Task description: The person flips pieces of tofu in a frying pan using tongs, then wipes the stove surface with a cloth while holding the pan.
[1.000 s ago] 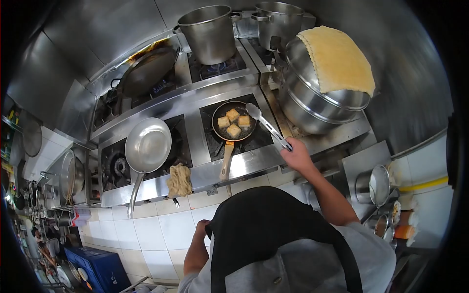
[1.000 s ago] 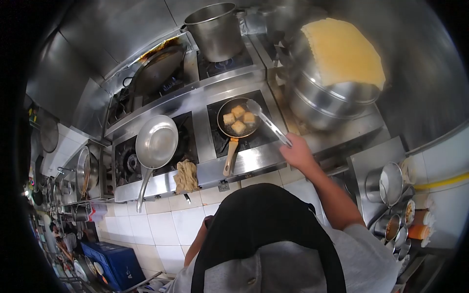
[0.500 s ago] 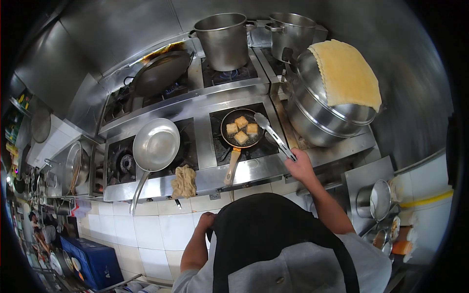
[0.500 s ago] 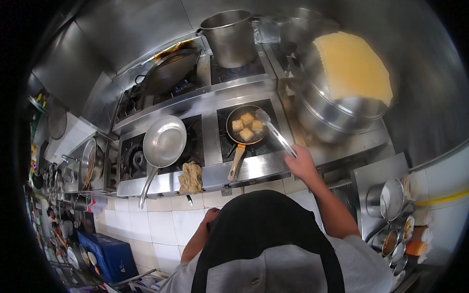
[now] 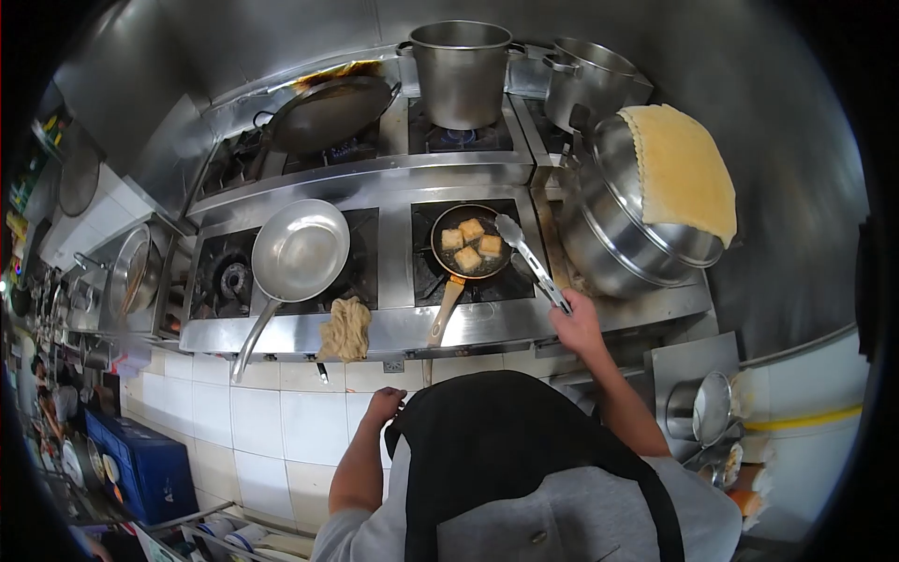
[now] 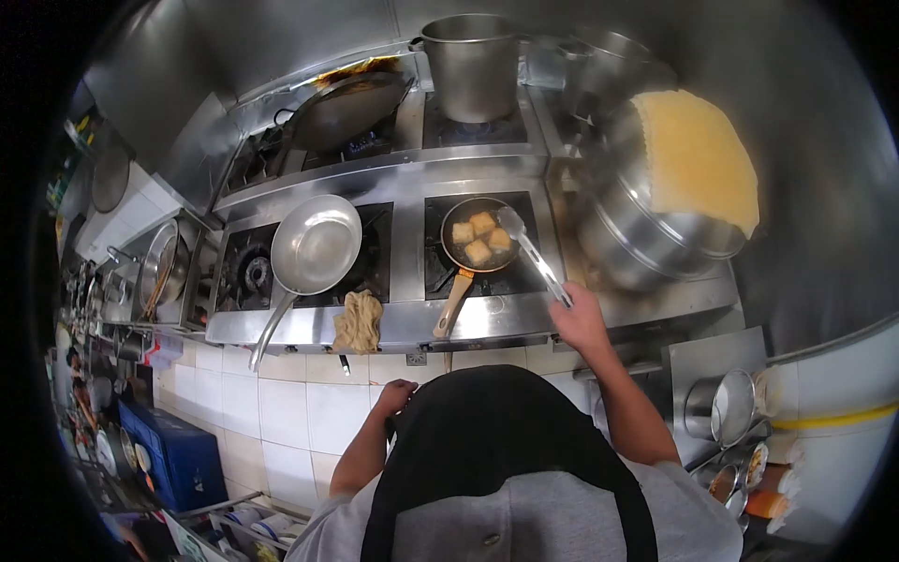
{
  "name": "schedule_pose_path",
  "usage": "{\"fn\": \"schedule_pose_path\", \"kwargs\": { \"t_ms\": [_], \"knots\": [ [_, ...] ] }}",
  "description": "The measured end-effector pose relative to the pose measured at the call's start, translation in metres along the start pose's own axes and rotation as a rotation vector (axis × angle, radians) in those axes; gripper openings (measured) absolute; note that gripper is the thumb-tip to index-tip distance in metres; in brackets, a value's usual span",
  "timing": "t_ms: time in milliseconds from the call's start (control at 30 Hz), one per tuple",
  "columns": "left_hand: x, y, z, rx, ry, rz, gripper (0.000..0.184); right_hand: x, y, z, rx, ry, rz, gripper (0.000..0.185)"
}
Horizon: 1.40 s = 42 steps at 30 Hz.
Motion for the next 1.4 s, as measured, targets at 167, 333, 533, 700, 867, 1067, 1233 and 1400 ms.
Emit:
{"fn": "schedule_pose_path", "kwargs": {
  "t_ms": [167, 333, 533, 700, 867, 1067, 1233, 1400],
  "knots": [
    [0.003, -0.01, -0.003, -0.086, 0.033, 0.151, 0.035, 0.013, -0.001, 0.015, 0.069, -0.002, -0.027, 0.012],
    [0.076, -0.03, -0.029, -0.184, 0.002, 0.003, 0.036, 0.046, -0.011, 0.054, 0.26, 0.155, 0.004, 0.007],
    [0.191, -0.116, -0.058, -0.563, -0.178, -0.304, 0.037, 0.097, -0.055, 0.12, 0.745, 0.354, -0.074, 0.004],
    [0.215, -0.25, 0.003, -1.005, -0.434, -0.306, 0.035, 0.119, -0.142, 0.165, 1.249, 0.436, -0.109, 0.002],
    [0.136, -0.401, 0.064, -1.333, -0.368, -0.371, 0.028, 0.107, -0.256, 0.181, 1.676, 0.397, -0.028, 0.008],
    [0.041, -0.497, 0.044, -1.602, 0.361, -0.15, 0.059, 0.096, -0.363, 0.14, 1.974, 0.266, -0.03, 0.007],
    [0.048, -0.524, 0.027, -1.512, 0.687, -0.078, 0.063, 0.114, -0.42, 0.104, 2.186, 0.19, -0.391, 0.009],
    [0.095, -0.551, 0.021, -1.483, 0.691, -0.121, 0.044, 0.135, -0.475, 0.083, 2.223, 0.228, -0.409, 0.018]
  ]
}}
Point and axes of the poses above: each hand's wrist, its own y-axis towards the middle knuckle, its own z-axis out of the palm, x = y × z, the point moved 3 cm from there along y, towards the middle knuckle, and after that the axes turned 14 degrees about -x, right-handed, at the moved point
